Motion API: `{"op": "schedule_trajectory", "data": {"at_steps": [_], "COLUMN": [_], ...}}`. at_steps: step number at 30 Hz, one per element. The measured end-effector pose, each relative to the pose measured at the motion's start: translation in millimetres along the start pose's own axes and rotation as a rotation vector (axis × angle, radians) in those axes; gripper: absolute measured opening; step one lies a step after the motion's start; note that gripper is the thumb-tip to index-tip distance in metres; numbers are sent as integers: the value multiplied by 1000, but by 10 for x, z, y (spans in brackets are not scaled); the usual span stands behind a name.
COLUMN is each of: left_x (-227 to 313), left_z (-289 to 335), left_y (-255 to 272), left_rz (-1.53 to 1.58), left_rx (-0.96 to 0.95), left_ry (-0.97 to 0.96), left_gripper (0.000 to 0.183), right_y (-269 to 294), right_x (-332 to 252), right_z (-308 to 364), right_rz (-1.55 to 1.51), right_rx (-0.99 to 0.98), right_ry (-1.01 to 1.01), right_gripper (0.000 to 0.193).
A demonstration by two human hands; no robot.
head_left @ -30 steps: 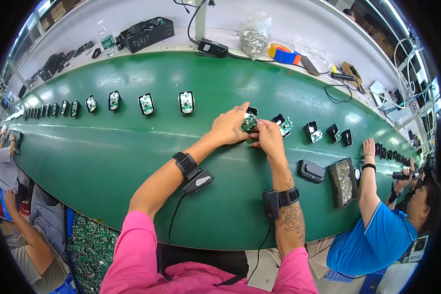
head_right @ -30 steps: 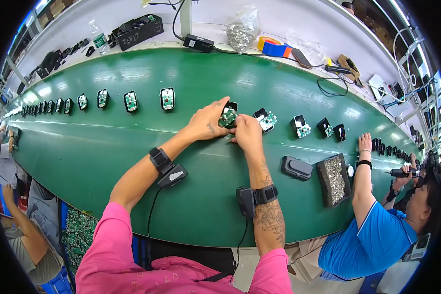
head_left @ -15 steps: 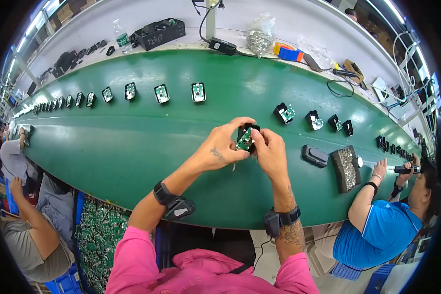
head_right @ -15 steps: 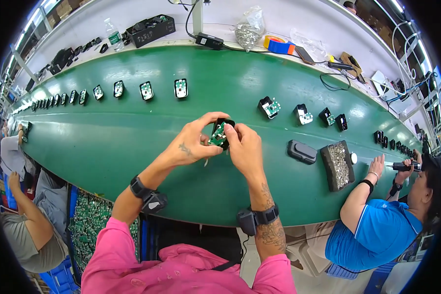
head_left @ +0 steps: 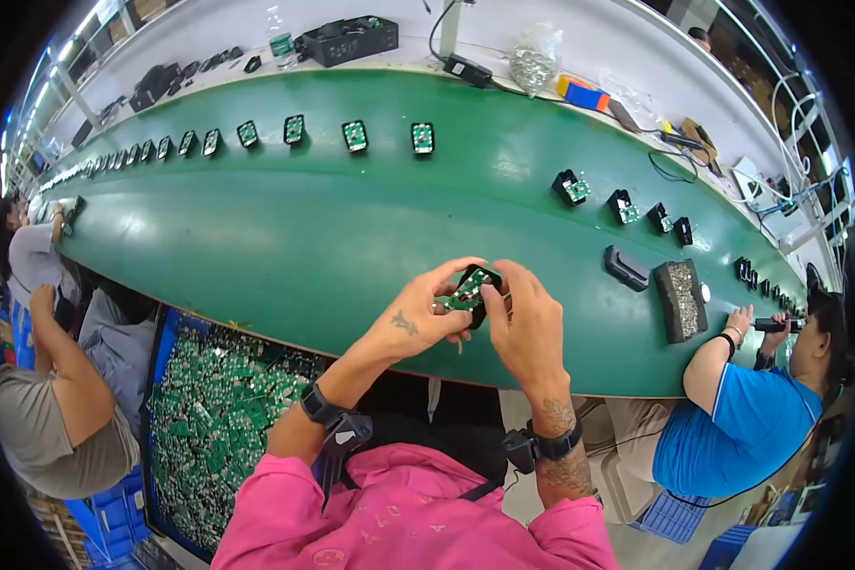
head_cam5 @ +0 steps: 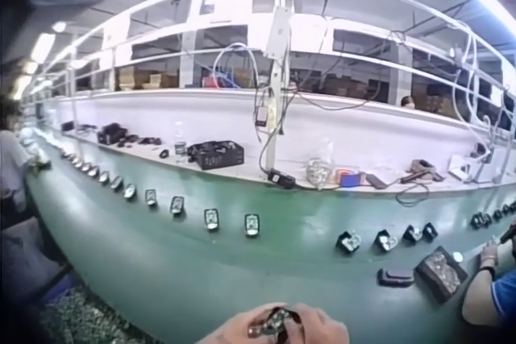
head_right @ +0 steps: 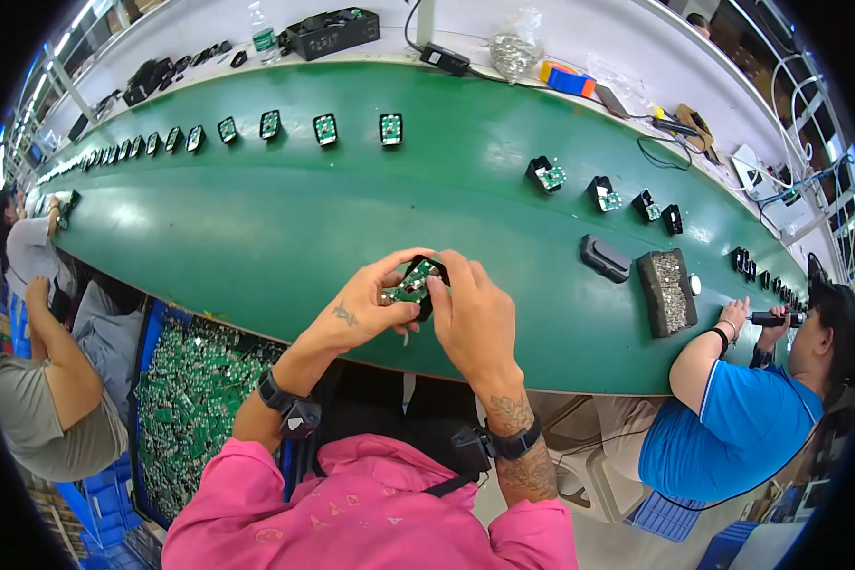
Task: Assembling electronic circuit boards into plastic housings on a production line.
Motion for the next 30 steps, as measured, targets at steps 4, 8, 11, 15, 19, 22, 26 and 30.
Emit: {"op": "schedule_trajectory", "data": {"at_steps": [4, 8, 11, 15, 19, 22, 26, 30], "left_x": [14, -10, 30, 52, -28, -48, -78, -90], "left_z": [168, 307, 376, 439, 464, 469, 505, 506], "left_y": [6, -61, -69, -128, -117, -110, -98, -152], "left_rz": [-65, -101, -235, -316, -215, -253, -200, -94], "left_rx": [46, 65, 98, 98, 115, 94, 157, 142], "left_ry": [-91, -48, -131, -176, -136, -168, -151, -147], "left_gripper": [66, 69, 67, 66, 66, 65, 65, 63], "right_y": [-5, 48, 35, 27, 137, 109, 90, -116], "right_x": [-109, -169, -185, -139, -287, -193, -46, 161], "right_z": [167, 285, 342, 396, 454, 466, 471, 562], "right_rz": [-71, -51, -101, -89, 22, -77, -251, -469], "right_rx": [1, 87, 60, 67, 220, 179, 22, -85], "right_ry": [102, 172, 103, 111, 289, 181, -71, -332], "right_gripper": [23, 27, 26, 25, 19, 14, 11, 9]}}
Point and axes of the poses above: each hand's wrist, its own z-axis away from the middle knuckle, its own y-axis out of the back of the hand, x = y × z, the point moved 8 cm from there along -z, towards the middle knuckle, and after that the axes turned 13 degrees about z, right-handed, at the moved point
